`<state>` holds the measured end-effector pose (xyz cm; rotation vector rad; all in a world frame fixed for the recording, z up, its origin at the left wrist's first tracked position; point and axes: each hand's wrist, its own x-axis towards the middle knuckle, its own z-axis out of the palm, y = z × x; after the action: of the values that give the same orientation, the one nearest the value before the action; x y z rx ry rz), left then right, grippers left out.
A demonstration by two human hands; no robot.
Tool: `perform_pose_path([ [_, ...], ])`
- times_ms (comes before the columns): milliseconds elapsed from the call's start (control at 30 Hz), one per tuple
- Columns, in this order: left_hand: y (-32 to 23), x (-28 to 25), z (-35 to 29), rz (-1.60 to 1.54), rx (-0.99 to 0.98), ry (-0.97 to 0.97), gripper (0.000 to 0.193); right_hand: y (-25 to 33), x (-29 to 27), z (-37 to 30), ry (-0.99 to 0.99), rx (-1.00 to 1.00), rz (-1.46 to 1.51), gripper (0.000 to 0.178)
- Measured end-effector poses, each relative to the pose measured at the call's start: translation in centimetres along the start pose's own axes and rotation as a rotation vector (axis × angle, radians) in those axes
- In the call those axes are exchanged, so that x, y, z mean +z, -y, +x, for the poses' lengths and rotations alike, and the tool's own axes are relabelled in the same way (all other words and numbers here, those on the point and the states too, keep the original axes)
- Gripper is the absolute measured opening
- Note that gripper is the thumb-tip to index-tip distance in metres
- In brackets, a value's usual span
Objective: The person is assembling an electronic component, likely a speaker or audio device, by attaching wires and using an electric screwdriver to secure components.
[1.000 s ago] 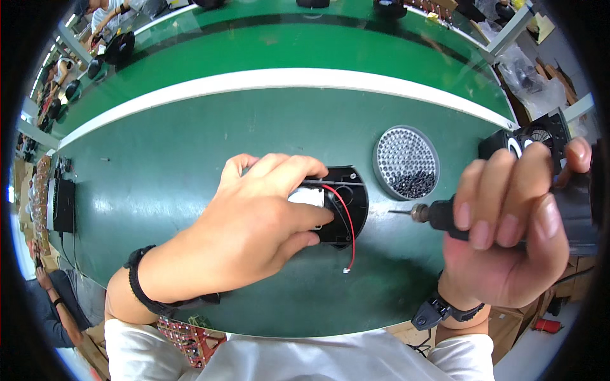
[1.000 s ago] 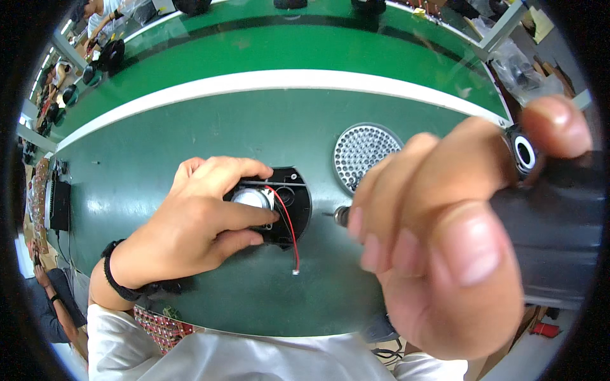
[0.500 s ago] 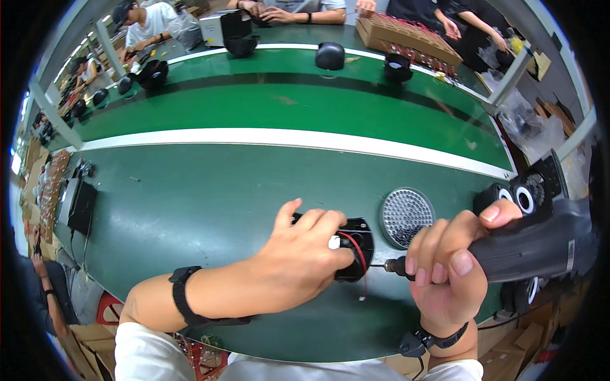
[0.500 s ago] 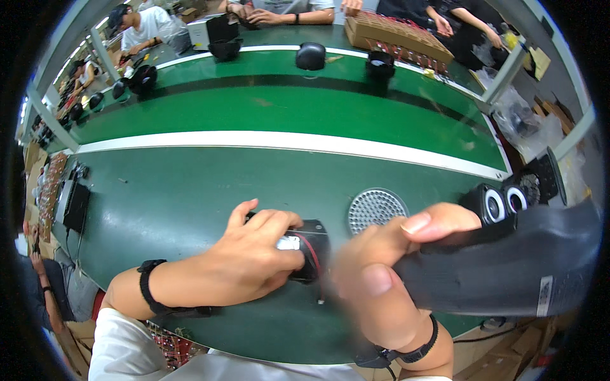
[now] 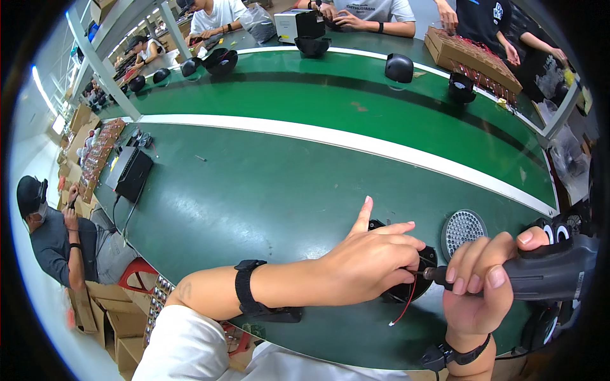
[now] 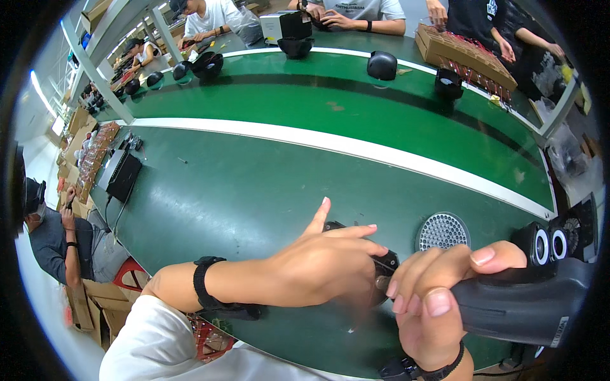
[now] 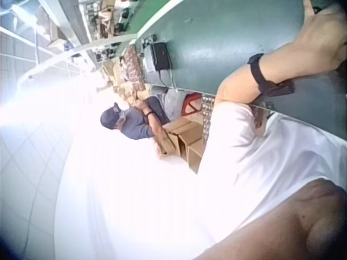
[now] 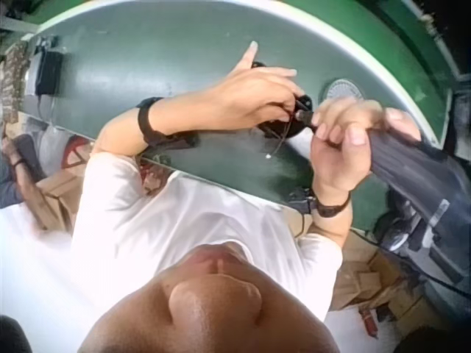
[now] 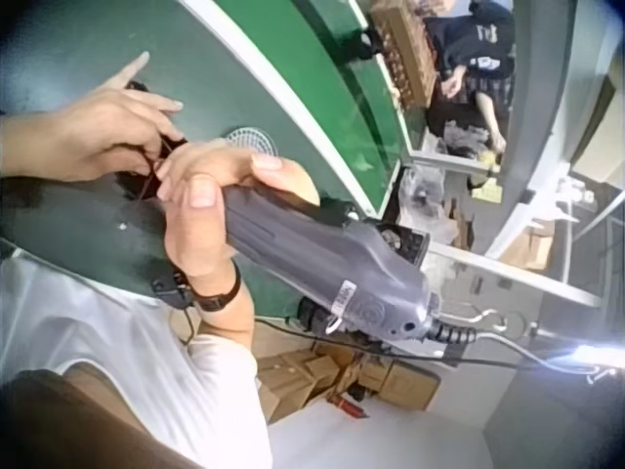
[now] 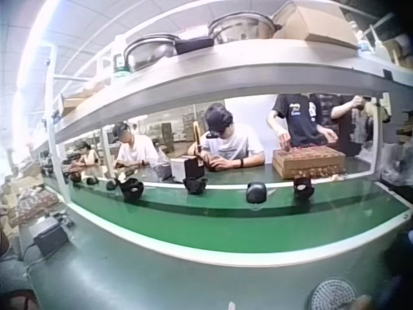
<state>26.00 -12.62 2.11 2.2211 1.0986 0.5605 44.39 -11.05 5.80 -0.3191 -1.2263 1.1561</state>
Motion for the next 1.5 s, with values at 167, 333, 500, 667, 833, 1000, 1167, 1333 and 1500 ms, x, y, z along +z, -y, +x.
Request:
perform_pose_path([
  [167,0.4,0.6,0.0,-0.047,-0.072,-0.054,0.013,0.1,-0.2,0.2,-0.033,0.025,-0.013,0.043],
  [333,0.8,1.4,0.4,-0.073,-0.047,-0.145,0.009,-0.1,-0.2,0.2,-0.039,0.016,-0.020,0.042],
  [500,0.5,1.5,0.1,-0.077,-0.038,-0.168,0.009,0.1,-0.4,0.0,0.013,0.013,-0.030,0.041],
  [667,0.6,2.1,0.3,-0.054,-0.031,-0.183,0.008,0.2,-0.4,0.1,-0.006,0.025,-0.057,0.043],
  [833,0.9,1.7,0.0,-0.032,-0.013,-0.218,0.015,-0.8,0.2,0.4,0.039,-0.017,-0.046,0.038],
  [1000,0.4,0.4,-0.3,0.009,-0.032,-0.153,0.038,-0.1,0.1,0.7,0.073,0.027,-0.089,0.037],
  [1167,0.0,-0.7,-0.8,0.077,-0.034,-0.163,0.061,0.2,-0.6,0.5,0.059,0.079,-0.071,0.037],
  [1333,0.5,0.9,-1.6,0.226,0.025,-0.177,0.056,0.5,-1.6,-0.3,0.110,0.106,-0.048,0.037],
  [1500,1.1,1.9,-1.6,0.259,0.112,-0.281,0.050,0.5,-1.7,-0.5,0.119,0.133,-0.114,0.036],
])
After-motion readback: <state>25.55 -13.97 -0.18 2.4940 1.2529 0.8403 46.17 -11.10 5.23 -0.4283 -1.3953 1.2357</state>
